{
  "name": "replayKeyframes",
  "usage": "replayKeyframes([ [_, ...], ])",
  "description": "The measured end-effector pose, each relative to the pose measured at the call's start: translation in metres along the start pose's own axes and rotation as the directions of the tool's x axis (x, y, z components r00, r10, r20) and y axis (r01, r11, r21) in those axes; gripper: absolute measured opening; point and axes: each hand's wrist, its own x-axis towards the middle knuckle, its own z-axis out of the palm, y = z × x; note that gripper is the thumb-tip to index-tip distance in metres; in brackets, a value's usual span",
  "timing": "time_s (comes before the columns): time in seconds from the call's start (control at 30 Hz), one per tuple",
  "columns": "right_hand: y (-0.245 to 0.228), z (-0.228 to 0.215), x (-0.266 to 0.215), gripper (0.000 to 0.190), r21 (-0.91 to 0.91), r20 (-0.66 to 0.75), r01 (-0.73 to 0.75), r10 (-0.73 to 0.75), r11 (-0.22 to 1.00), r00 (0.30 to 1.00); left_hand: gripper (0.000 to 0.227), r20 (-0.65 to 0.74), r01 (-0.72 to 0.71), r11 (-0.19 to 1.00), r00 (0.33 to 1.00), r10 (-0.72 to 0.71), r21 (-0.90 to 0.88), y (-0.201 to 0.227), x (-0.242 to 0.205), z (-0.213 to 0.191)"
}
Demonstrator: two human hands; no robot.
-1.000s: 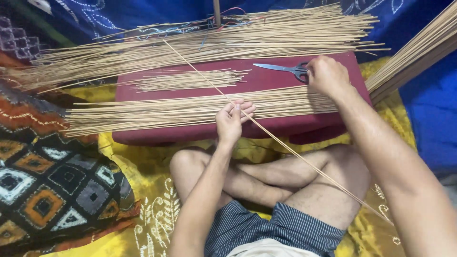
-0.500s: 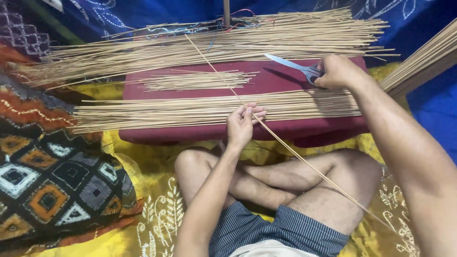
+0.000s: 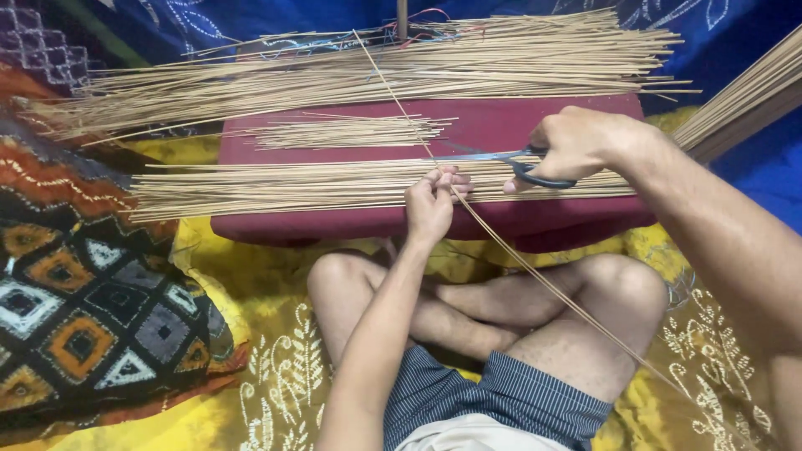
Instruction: Aligning bundles of thin wooden sticks and cutting them to a uniform length using scissors.
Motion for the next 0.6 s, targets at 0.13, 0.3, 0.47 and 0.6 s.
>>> replayKeyframes([
  [0.13,0.001,0.01,0.025,0.069,-0.093,-0.024,0.01,-0.012,0.996,1.0,0.022,-0.019,-0.038,0.995,0.999,0.04,0.094,0.006,-0.002,0.0],
  [0.3,-0.005,0.01,0.041,0.063,-0.125,-0.014,0.08,-0.082,0.989,0.997,0.024,0.032,-0.056,0.998,0.998,0.055,0.023,-0.002,-0.001,-0.003],
  [0.47,-0.007,0.017,0.053,0.059,-0.185,-0.019,0.094,-0.1,0.978,0.995,0.028,0.037,-0.086,0.995,0.996,0.085,0.049,-0.002,0.0,-0.003],
  [0.6,-0.009,0.018,0.057,0.061,-0.222,-0.023,0.112,-0.12,0.969,0.993,0.029,0.031,-0.103,0.992,0.994,0.101,0.078,0.0,-0.001,-0.003],
])
